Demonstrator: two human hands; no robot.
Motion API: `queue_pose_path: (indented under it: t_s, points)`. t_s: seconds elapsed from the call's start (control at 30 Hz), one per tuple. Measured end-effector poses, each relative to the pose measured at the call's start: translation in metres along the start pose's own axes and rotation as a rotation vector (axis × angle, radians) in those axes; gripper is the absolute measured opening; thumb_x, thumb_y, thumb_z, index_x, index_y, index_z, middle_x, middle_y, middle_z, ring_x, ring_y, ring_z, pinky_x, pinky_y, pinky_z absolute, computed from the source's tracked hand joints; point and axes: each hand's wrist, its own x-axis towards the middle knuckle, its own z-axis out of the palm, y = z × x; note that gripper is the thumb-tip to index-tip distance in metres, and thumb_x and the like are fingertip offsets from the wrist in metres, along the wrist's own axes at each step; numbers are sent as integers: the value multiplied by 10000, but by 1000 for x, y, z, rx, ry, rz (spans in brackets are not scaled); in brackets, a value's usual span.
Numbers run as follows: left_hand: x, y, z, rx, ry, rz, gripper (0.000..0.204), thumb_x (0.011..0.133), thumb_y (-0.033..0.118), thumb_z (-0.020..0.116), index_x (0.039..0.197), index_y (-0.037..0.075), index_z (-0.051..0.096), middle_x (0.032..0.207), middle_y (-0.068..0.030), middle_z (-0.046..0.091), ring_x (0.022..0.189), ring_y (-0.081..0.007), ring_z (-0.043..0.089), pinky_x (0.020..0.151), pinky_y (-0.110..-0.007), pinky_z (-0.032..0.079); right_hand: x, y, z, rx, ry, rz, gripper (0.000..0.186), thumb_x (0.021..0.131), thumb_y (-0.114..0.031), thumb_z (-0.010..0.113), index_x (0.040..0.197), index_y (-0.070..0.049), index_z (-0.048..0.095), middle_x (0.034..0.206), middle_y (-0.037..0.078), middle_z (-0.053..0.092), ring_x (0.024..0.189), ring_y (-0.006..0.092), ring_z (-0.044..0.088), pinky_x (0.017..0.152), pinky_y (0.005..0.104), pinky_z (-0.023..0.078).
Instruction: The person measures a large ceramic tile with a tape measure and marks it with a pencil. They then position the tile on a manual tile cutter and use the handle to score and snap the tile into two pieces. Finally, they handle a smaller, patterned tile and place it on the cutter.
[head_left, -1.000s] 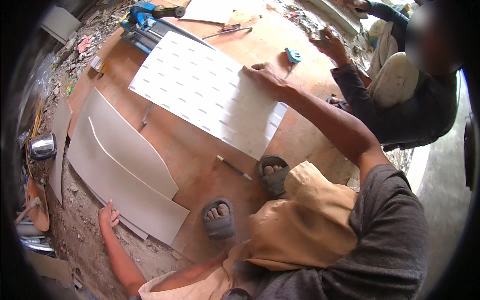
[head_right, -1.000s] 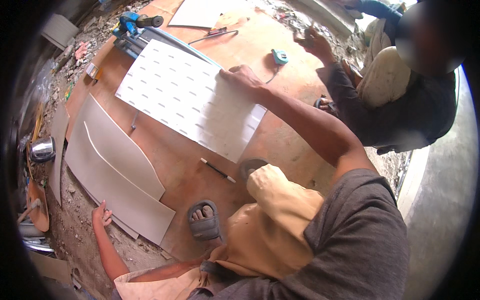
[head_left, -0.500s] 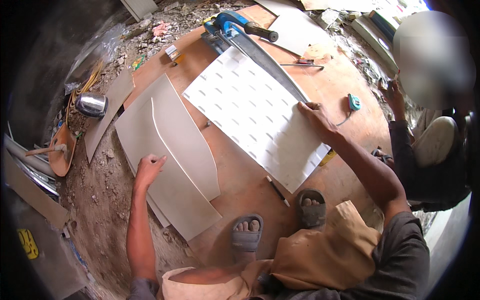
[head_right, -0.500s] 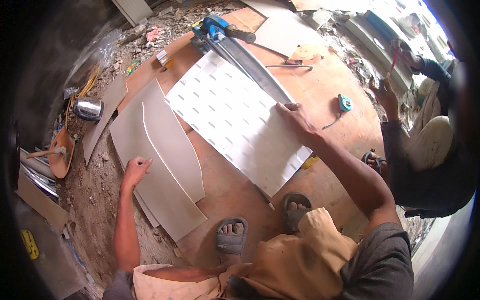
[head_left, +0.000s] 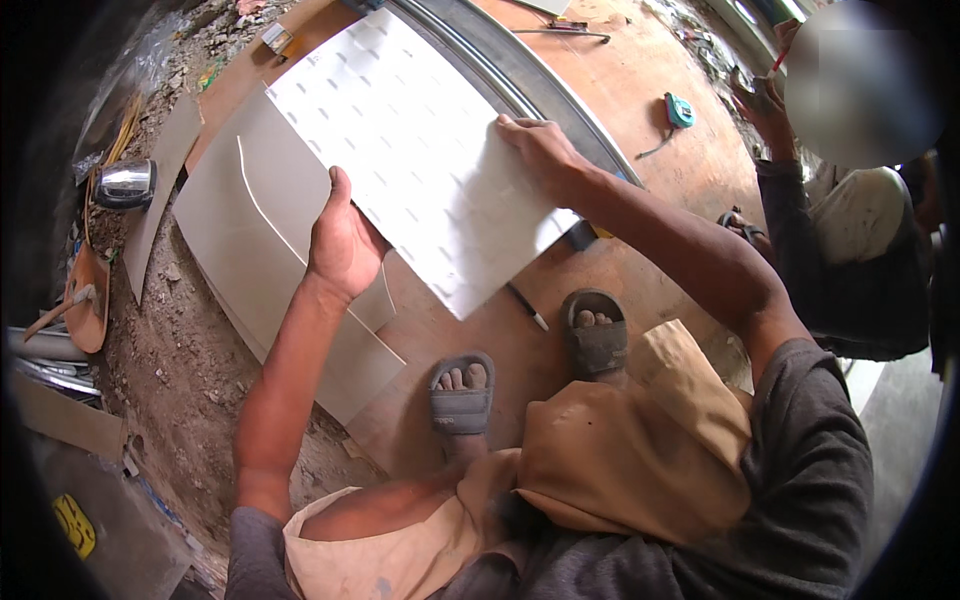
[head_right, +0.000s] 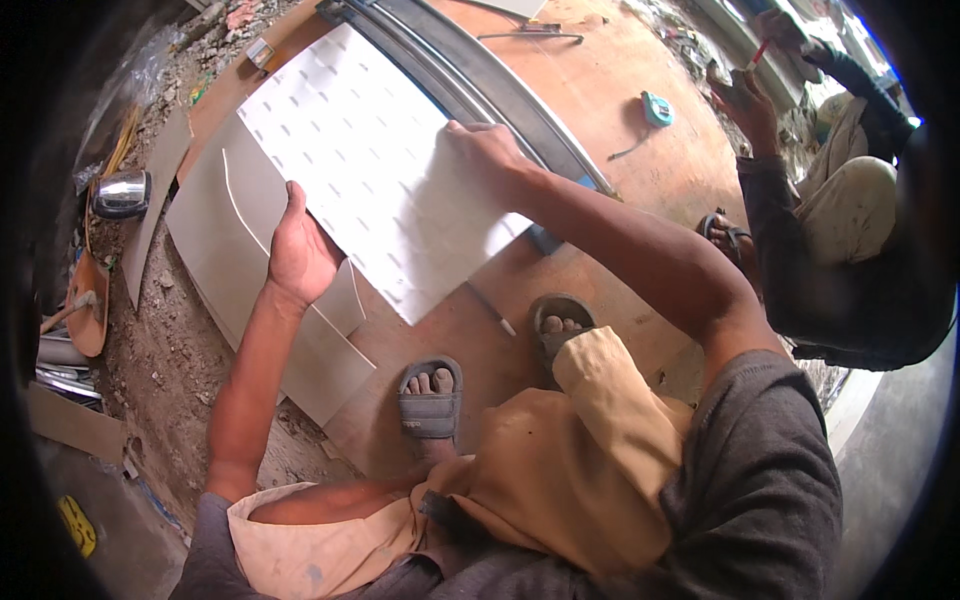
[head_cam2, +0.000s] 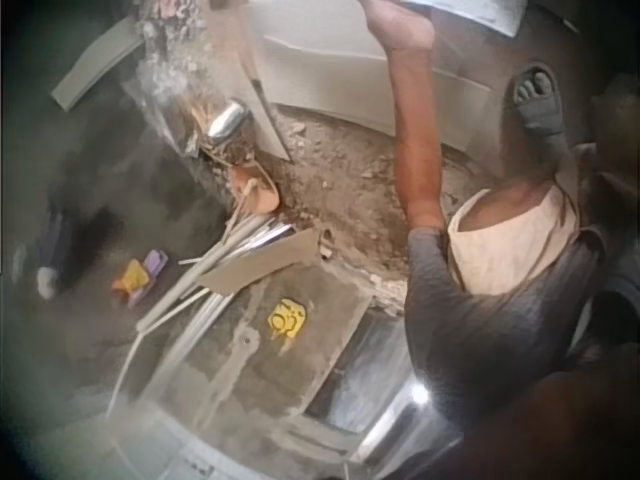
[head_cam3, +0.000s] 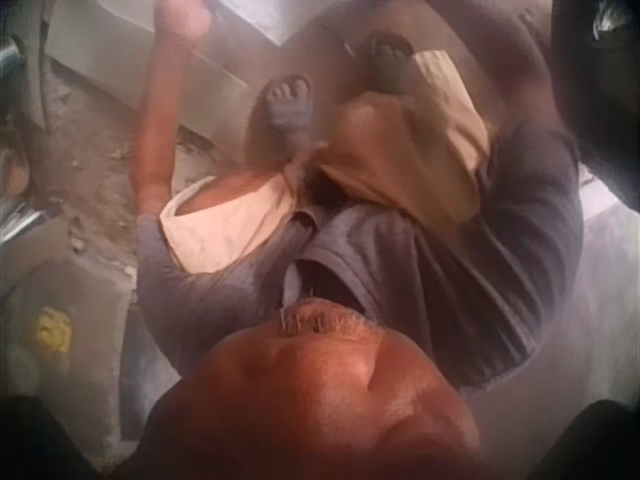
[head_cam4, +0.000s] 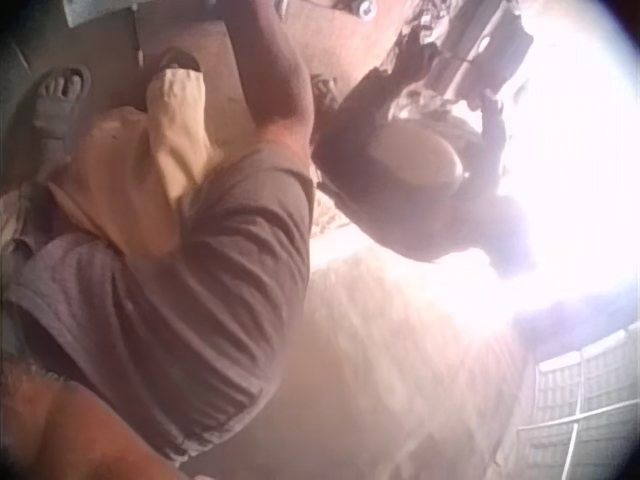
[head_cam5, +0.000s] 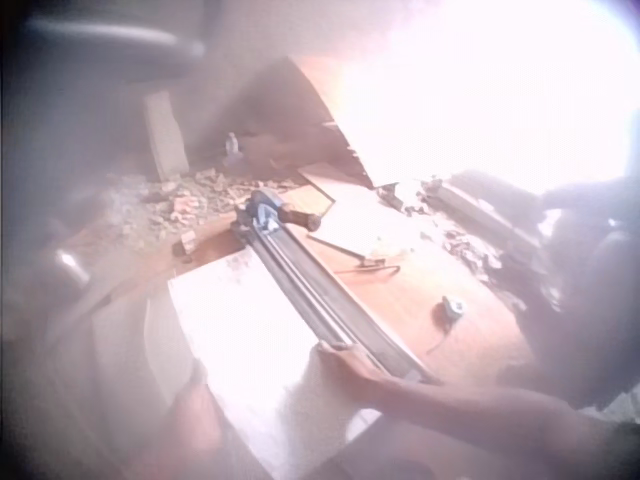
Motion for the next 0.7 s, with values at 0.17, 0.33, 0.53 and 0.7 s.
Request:
queue_pose_path:
  t_s: [0.17,0.33,0.53,0.7]
  points:
    - [24,-14,-26,203,443,138,572,1041,412,387,1392,-39,398,1322,-163,526,1204,-282,543,1006,-400,475,14,9,10,-102,-116,-82,376,1010,-320,500,943,11,665,830,83,653,750,164,616,676,355,513]
    - [11,12,-36,157,570,60,562,1047,391,376,1392,-52,398,1334,-168,528,1209,-288,548,1014,-403,472,8,-101,-34,-961,234,-961,280,902,-329,606,1008,-91,710,978,160,664,953,326,632,818,418,501]
    - [26,30,-94,329,714,235,549,1045,381,383,1360,-66,423,1299,-186,541,1136,-304,586,961,-411,505,80,-196,-16,-1099,533,-833,635,824,-497,650,1343,-149,538,1351,242,483,1205,427,510,922,561,451]
    - [71,17,-102,118,614,262,523,1044,367,388,1339,-60,454,1244,-170,579,1094,-300,606,929,-414,515,141,-195,-7,-1083,276,-534,293,878,-244,518,1011,-49,692,978,213,693,966,337,677,804,442,529]
